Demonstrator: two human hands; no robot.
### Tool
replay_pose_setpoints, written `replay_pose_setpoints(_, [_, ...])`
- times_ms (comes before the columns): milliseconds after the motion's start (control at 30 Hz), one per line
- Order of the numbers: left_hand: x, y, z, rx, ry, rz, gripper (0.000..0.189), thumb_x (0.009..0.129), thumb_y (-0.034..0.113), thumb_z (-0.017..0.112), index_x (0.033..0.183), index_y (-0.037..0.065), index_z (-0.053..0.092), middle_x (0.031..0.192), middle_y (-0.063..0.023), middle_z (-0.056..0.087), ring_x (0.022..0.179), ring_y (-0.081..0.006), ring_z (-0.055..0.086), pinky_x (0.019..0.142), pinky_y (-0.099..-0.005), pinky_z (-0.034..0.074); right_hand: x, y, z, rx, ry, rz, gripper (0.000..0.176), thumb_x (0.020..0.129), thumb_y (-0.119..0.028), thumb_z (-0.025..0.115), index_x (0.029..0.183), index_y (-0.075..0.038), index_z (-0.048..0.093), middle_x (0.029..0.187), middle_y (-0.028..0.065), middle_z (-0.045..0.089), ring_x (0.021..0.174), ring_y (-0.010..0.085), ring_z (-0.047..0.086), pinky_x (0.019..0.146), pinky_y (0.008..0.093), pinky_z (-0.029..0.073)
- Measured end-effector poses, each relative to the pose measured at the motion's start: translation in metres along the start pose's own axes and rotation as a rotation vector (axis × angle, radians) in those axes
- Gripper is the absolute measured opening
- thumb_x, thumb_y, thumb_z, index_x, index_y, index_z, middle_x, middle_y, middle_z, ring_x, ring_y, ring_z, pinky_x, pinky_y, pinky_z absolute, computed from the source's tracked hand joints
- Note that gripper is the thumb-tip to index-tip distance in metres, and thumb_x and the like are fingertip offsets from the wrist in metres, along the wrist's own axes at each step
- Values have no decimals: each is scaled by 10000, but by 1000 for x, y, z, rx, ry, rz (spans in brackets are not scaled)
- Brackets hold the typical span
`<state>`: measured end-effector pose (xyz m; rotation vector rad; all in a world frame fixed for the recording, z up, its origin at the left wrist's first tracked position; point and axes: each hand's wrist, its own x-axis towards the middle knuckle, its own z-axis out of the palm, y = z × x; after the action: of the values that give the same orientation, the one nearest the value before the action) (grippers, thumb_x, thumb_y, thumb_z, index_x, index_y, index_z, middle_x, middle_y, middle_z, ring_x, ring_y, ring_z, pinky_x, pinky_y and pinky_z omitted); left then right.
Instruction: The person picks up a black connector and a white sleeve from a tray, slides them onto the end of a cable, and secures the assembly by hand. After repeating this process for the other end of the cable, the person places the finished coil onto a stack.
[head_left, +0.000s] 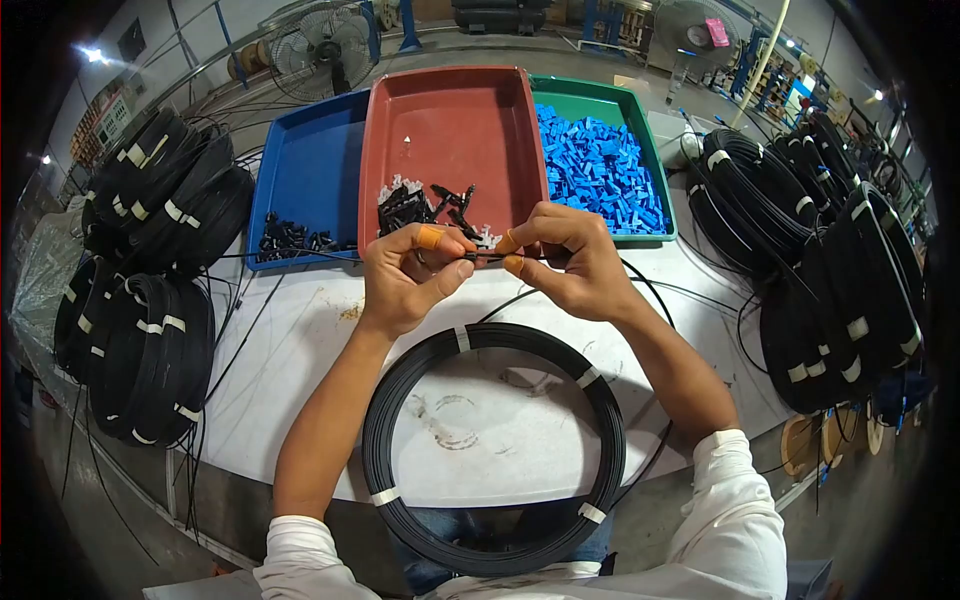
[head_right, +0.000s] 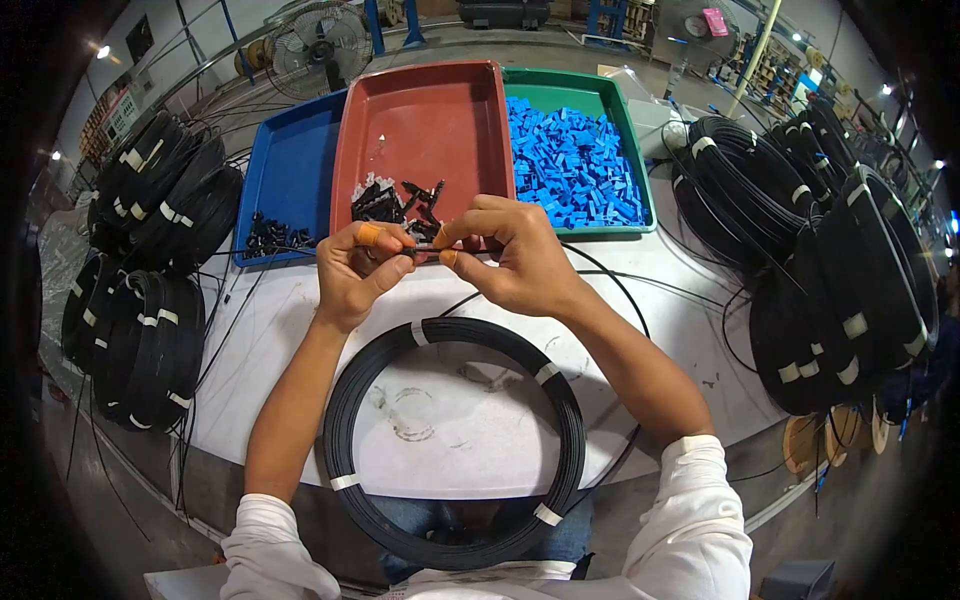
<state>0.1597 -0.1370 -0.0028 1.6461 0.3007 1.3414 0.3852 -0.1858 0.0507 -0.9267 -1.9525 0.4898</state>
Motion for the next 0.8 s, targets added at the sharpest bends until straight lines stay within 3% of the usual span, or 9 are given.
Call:
replay_pose_setpoints(200, [-3, -3, 3, -50, 76, -91, 189, 813, -52, 755, 969, 1, 662, 1025, -138, 702, 902, -159, 707, 832, -287, 592, -1, -1, 6, -132, 72, -159, 134, 755, -19, 742, 885, -49, 748, 767, 63, 615, 639, 179, 613, 535, 324, 480])
replay_pose_setpoints(267, [-3, -1, 6, 13, 11, -54, 209, 806, -68, 757, 983, -5, 667, 1030, -137, 707, 924, -166, 708, 840, -290, 594, -2, 0, 7, -253, 40, -216, 137, 747, -5, 749, 876, -51, 736, 776, 71, 621, 652, 217, 636, 556, 343, 496])
replay_pose_setpoints(367, [-5, -2, 8, 82, -53, -20, 264, 783, -89, 777, 1019, -21, 680, 1047, -133, 718, 971, -184, 710, 864, -303, 595, -2, 2, 6, -216, 5, -152, 151, 752, -5, 762, 888, -53, 720, 786, 71, 626, 662, 221, 644, 578, 341, 502])
replay_pose_setpoints(567, [-6, -8, 5, 70, 85, 28, 392, 788, -12, 810, 1137, -23, 632, 1009, -123, 722, 912, -173, 716, 826, -294, 595, 2, 7, 4, -108, -29, -14, 218, 760, -2, 786, 957, -60, 713, 857, 79, 664, 721, 213, 654, 619, 346, 522])
replay_pose_setpoints(800, [-11, -10, 4, 244, 62, 8, 224, 828, -43, 760, 1029, -16, 663, 970, -109, 727, 885, -147, 715, 818, -280, 588, -1, 17, 11, -136, -93, -71, 244, 758, -73, 808, 994, -75, 744, 907, 86, 689, 759, 240, 675, 634, 342, 534])
